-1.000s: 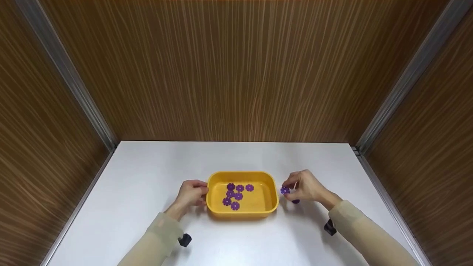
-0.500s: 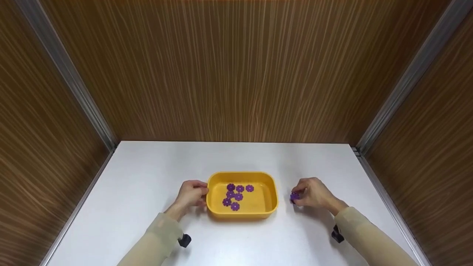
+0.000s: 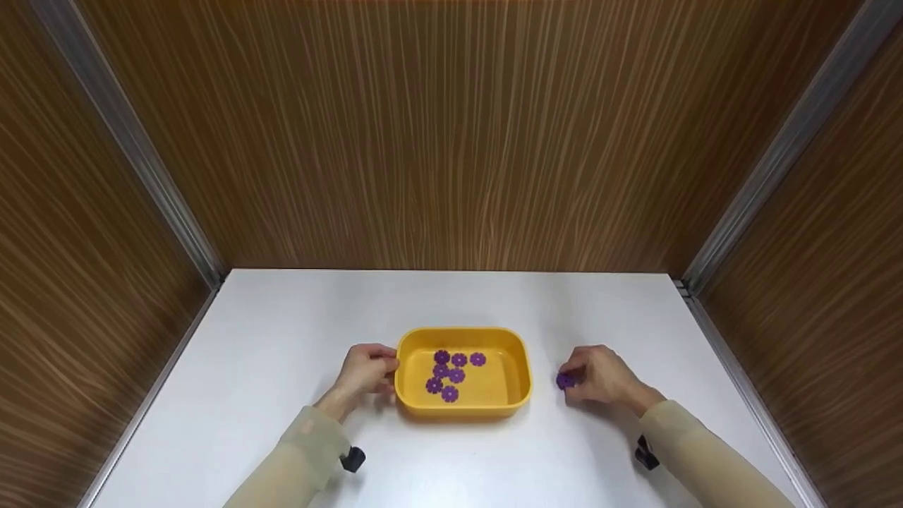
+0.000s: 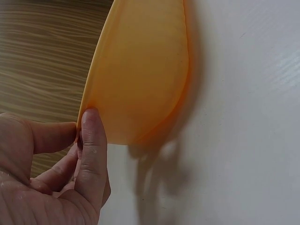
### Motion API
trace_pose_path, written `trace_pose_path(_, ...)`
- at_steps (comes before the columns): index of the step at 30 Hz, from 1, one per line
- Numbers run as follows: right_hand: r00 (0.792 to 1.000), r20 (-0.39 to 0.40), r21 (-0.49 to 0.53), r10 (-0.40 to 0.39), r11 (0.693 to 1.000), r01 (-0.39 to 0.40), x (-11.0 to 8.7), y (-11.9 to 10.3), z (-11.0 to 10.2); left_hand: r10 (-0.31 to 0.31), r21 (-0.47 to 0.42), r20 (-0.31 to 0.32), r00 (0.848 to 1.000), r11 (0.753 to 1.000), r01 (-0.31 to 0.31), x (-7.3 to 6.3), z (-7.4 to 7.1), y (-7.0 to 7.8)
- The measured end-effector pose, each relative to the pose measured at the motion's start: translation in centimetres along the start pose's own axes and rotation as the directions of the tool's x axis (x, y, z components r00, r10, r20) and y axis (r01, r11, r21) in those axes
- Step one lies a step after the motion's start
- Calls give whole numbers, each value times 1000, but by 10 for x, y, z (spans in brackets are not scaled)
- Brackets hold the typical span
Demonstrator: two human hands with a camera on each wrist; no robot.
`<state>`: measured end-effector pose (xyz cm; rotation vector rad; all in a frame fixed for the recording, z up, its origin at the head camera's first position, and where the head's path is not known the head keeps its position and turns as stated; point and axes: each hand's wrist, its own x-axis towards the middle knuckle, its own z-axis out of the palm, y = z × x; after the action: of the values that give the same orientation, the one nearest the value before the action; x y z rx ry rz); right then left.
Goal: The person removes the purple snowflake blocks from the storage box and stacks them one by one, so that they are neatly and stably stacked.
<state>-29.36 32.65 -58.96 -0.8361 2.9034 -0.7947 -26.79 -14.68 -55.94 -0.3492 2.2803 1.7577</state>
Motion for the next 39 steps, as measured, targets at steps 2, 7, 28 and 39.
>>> trace_pose_path(2, 1000, -1, 3, 3, 1000, -3, 0, 1, 1, -2, 1, -2, 1000, 1000, 2, 0, 0, -1)
trace_pose_path(7, 999, 3, 6, 39, 999, -39, -2, 1, 2, -7, 2, -2, 1000, 1000, 7, 0, 1, 0)
trace_pose_path(28, 999, -23, -40, 21, 999, -22, -2, 1, 6, 18, -17, 6, 1000, 1000, -17, 1, 0, -2)
trace_pose_path(39, 996, 30, -51, 87, 995, -85, 2, -2, 3, 8, -3, -1, 1000, 1000, -8, 2, 0, -1)
